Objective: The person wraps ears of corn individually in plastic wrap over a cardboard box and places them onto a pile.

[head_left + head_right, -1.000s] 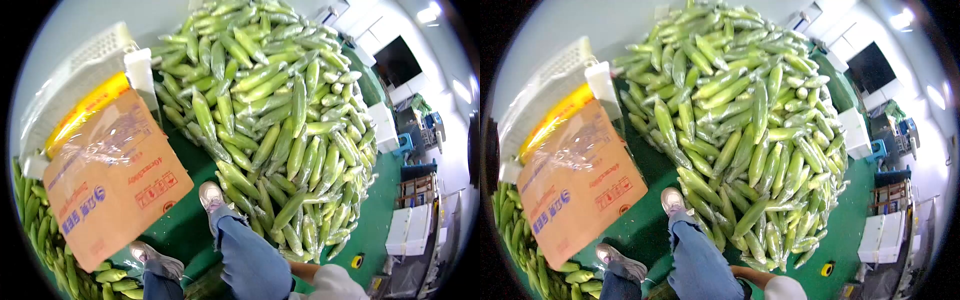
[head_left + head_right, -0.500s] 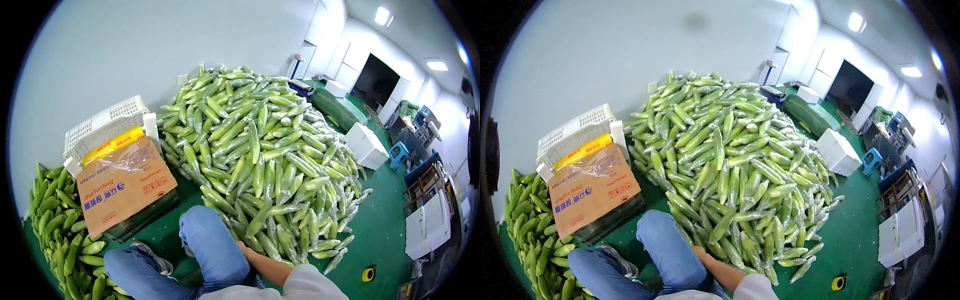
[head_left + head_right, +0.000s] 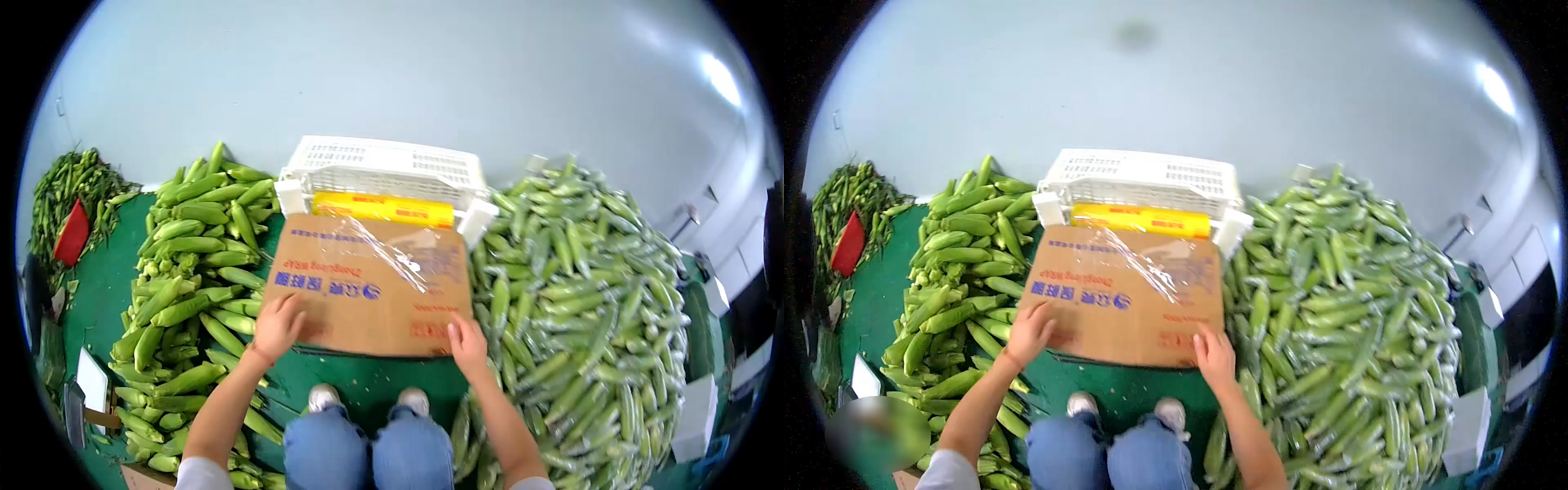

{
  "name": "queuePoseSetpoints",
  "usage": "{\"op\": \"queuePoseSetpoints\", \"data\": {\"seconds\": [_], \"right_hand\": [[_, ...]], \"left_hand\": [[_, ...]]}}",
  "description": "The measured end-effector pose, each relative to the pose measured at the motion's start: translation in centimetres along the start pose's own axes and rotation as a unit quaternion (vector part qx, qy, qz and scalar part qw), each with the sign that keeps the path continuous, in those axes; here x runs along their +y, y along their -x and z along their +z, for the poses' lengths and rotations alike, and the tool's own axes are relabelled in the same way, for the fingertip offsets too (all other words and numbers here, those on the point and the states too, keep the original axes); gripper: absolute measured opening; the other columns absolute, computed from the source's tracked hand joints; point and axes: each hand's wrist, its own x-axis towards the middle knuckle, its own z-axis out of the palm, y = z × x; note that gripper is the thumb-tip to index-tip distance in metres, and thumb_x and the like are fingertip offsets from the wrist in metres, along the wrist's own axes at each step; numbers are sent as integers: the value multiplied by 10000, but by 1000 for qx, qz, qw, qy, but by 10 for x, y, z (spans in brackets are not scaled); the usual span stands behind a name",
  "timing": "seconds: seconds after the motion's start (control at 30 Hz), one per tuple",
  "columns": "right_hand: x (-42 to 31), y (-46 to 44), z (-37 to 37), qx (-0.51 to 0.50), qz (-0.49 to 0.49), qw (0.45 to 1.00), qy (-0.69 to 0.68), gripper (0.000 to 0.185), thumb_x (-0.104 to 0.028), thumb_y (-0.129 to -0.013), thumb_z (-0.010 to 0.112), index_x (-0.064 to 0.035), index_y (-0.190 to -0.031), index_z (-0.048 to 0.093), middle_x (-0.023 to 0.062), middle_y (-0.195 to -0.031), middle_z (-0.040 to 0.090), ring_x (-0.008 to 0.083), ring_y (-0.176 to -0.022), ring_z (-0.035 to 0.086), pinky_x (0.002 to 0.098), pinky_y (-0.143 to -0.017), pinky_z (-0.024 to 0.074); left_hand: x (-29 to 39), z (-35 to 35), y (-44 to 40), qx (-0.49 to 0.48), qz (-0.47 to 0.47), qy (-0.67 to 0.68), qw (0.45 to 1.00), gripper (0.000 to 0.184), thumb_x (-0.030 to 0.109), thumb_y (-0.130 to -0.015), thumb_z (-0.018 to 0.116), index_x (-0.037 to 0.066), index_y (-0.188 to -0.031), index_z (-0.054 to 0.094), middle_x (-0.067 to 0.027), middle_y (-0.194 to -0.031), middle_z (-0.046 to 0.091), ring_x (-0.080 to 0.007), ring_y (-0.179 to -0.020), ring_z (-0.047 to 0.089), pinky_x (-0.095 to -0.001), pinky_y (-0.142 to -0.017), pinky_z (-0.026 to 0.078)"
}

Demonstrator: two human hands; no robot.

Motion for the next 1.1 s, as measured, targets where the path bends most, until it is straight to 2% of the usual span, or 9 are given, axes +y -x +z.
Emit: {"op": "queuePoseSetpoints", "data": {"seconds": [0.1, 0.2, 0.27, 0.3, 0.37, 0.5, 0.77, 1.0, 1.1], "right_hand": [[28, -117, 55, 24, -124, 990, 54, 335, -250, -932, 559, -32, -1185, 587, 202, -1199, 593, 386, -1117, 547, 462, -973, 426], [51, -216, 93, 10, -135, 973, 187, 416, -326, -938, 539, -23, -1222, 573, 207, -1227, 579, 372, -1141, 538, 472, -1021, 393], [84, -253, 122, -36, -73, 983, 165, 375, -337, -949, 504, -37, -1149, 608, 186, -1125, 600, 365, -1067, 551, 490, -953, 415], [95, -257, 131, 16, -128, 968, 214, 350, -345, -948, 503, -43, -1071, 630, 170, -1076, 608, 361, -1028, 563, 483, -921, 425], [94, -267, 128, -66, -61, 977, 194, 349, -365, -946, 505, -50, -1020, 634, 144, -1056, 614, 353, -1013, 572, 474, -911, 431], [92, -262, 118, -75, -62, 982, 159, 351, -377, -947, 498, -55, -994, 628, 131, -1057, 626, 349, -1020, 575, 467, -910, 434], [79, -246, 113, -128, -1, 970, 209, 425, -441, -967, 418, -77, -999, 633, 144, -1098, 634, 339, -1091, 559, 509, -955, 410], [66, -184, 97, -79, -64, 974, 201, 352, -392, -946, 488, -78, -1043, 613, 125, -1070, 625, 330, -1077, 553, 478, -935, 413], [61, -170, 96, -82, -73, 974, 198, 343, -384, -936, 513, -76, -1057, 604, 114, -1062, 622, 325, -1069, 551, 468, -924, 415]], "left_hand": [[-39, 54, -92, -13, 32, -26, 999, 375, 231, -886, 607, 51, -1211, 560, -151, -1202, 570, -358, -1094, 539, -426, -934, 450], [-90, 111, -174, 23, 40, -90, 995, 332, 294, -906, 573, 78, -1158, 577, -137, -1177, 576, -340, -1097, 537, -429, -938, 439], [-106, 131, -207, -22, 6, -124, 992, 320, 334, -913, 552, 86, -1112, 589, -129, -1142, 593, -329, -1099, 541, -436, -946, 427], [-105, 130, -216, -58, -6, -151, 987, 323, 355, -917, 542, 87, -1090, 592, -125, -1122, 601, -323, -1099, 544, -442, -946, 422], [-107, 131, -226, -99, -41, -163, 981, 352, 381, -918, 531, 86, -1099, 596, -123, -1072, 610, -311, -1101, 550, -448, -959, 405], [-110, 120, -206, -72, 13, -127, 989, 403, 390, -927, 511, 69, -1162, 579, -141, -1122, 583, -306, -1104, 561, -443, -967, 397], [-86, 108, -206, -177, -89, -182, 963, 396, 400, -912, 452, 107, -1140, 591, -132, -1158, 597, -325, -1111, 555, -488, -955, 421], [-75, 95, -142, -92, -47, -161, 981, 356, 382, -939, 448, 101, -1109, 585, -123, -1086, 613, -305, -1102, 548, -466, -988, 388], [-63, 84, -140, -140, -63, -170, 973, 359, 369, -945, 441, 92, -1126, 580, -123, -1066, 618, -304, -1096, 550, -449, -989, 387]]}}
